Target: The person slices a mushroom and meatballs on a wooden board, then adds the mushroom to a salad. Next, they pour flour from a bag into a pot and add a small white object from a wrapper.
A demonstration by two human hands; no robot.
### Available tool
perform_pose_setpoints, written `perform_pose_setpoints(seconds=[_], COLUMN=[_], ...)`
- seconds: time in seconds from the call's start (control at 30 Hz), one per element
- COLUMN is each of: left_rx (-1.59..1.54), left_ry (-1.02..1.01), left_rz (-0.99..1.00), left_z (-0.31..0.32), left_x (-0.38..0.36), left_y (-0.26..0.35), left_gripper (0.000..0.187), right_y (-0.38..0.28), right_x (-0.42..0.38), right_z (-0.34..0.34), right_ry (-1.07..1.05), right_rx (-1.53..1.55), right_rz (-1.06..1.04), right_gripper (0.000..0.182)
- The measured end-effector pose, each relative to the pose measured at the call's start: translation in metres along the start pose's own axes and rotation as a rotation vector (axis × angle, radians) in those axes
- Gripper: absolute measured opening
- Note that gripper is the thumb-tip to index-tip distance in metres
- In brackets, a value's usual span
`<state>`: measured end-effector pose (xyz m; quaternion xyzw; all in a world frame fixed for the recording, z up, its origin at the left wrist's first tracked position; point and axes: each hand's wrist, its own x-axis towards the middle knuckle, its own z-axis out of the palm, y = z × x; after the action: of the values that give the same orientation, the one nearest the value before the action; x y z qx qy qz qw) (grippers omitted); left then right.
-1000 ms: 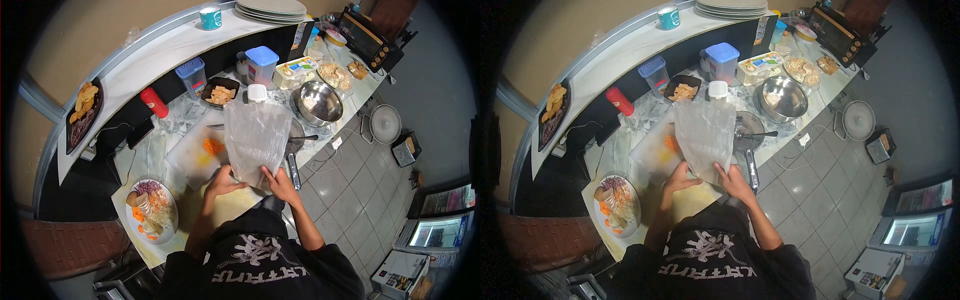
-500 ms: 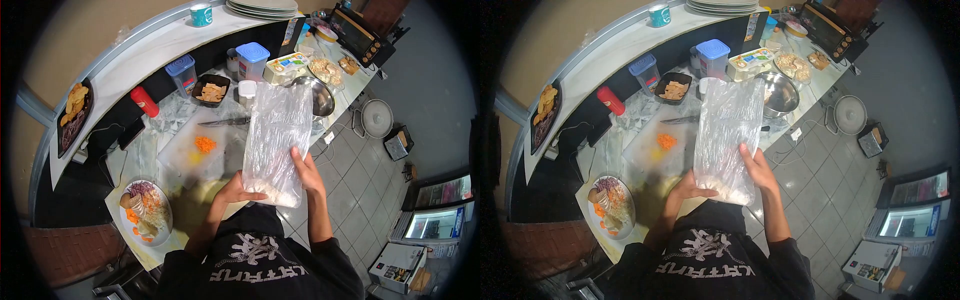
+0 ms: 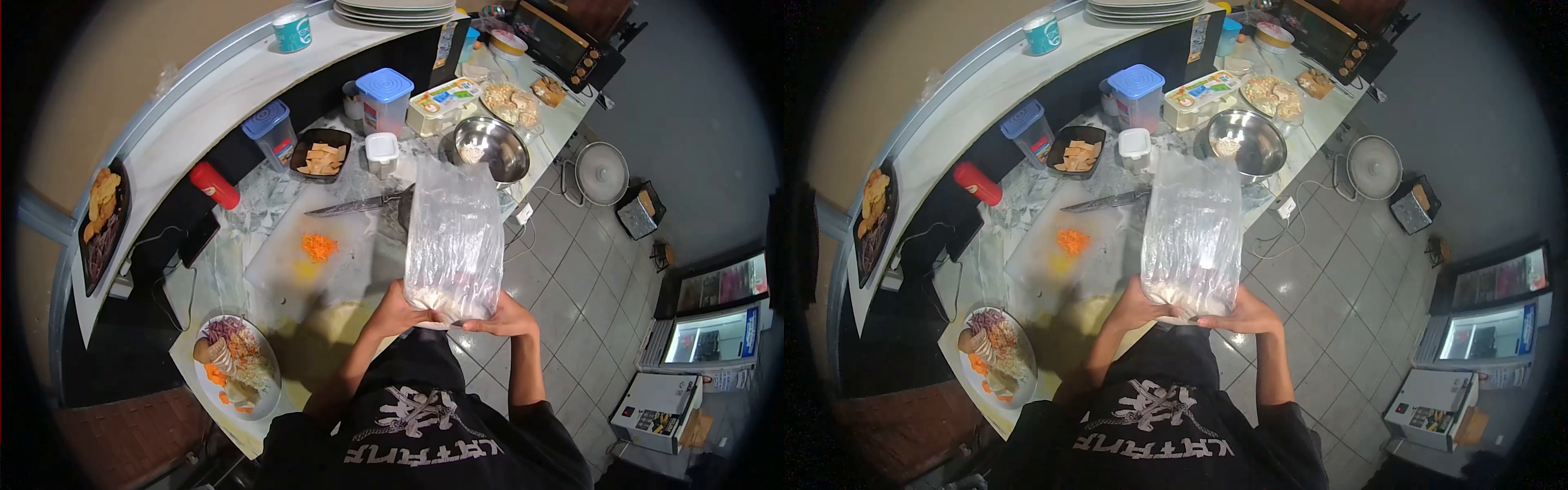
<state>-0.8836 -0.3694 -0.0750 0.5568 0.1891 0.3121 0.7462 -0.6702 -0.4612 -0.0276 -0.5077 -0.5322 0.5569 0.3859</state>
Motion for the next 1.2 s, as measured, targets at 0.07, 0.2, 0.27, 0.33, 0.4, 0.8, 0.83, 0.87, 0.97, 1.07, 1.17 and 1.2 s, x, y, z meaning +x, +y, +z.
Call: perform_pose_setpoints(seconds=[0.07, 0.2, 0.27, 0.33, 0.4, 0.8, 0.83, 0.87, 0.97, 1.07, 1.17, 1.2], left_rx=[-0.104, -0.128, -0.133, -0.173, -0.197, -0.571, -0.505, -0.440, -0.419, -0.551, -0.487, -0.489], left_ry=[0.028, 0.070, 0.135, -0.011, -0.034, 0.062, 0.083, 0.103, 0.133, 0.152, 0.052, 0.048], left_rz=[-0.101, -0.044, -0.151, -0.130, -0.138, -0.285, -0.275, -0.265, -0.290, -0.241, -0.161, -0.162], left_z=[0.010, 0.033, 0.046, 0.053, 0.053, 0.059, 0.059, 0.060, 0.063, 0.069, 0.070, 0.072], left_x=[0.001, -0.001, -0.002, -0.004, -0.007, 0.001, 0.003, 0.003, 0.003, 0.007, 0.010, 0.010], left_y=[-0.015, -0.050, -0.042, -0.030, -0.035, -0.044, -0.047, -0.050, -0.055, -0.047, -0.036, -0.035], left_gripper=[0.036, 0.036, 0.038, 0.047, 0.048, 0.045, 0.043, 0.041, 0.038, 0.041, 0.049, 0.049], right_y=[-0.014, -0.034, -0.034, -0.033, -0.034, -0.001, 0.003, 0.006, 0.008, 0.000, 0.000, 0.001], right_x=[-0.004, -0.010, -0.013, -0.018, -0.020, -0.031, -0.031, -0.033, -0.023, -0.018, -0.014, -0.014], right_z=[0.006, 0.006, 0.001, -0.003, -0.005, -0.003, -0.002, -0.001, 0.011, 0.017, 0.014, 0.011], right_ry=[0.066, 0.168, 0.223, 0.244, 0.260, 0.619, 0.580, 0.541, 0.621, 0.729, 0.826, 0.859], right_rx=[-0.056, 0.096, -0.091, -0.140, -0.186, 0.436, 0.443, 0.451, 0.367, 0.163, 0.093, 0.092], right_rz=[0.063, 0.214, 0.162, 0.149, 0.134, 0.107, 0.089, 0.071, 0.075, 0.073, 0.046, 0.054], right_gripper=[0.071, 0.065, 0.054, 0.051, 0.048, 0.056, 0.056, 0.055, 0.050, 0.044, 0.034, 0.031])
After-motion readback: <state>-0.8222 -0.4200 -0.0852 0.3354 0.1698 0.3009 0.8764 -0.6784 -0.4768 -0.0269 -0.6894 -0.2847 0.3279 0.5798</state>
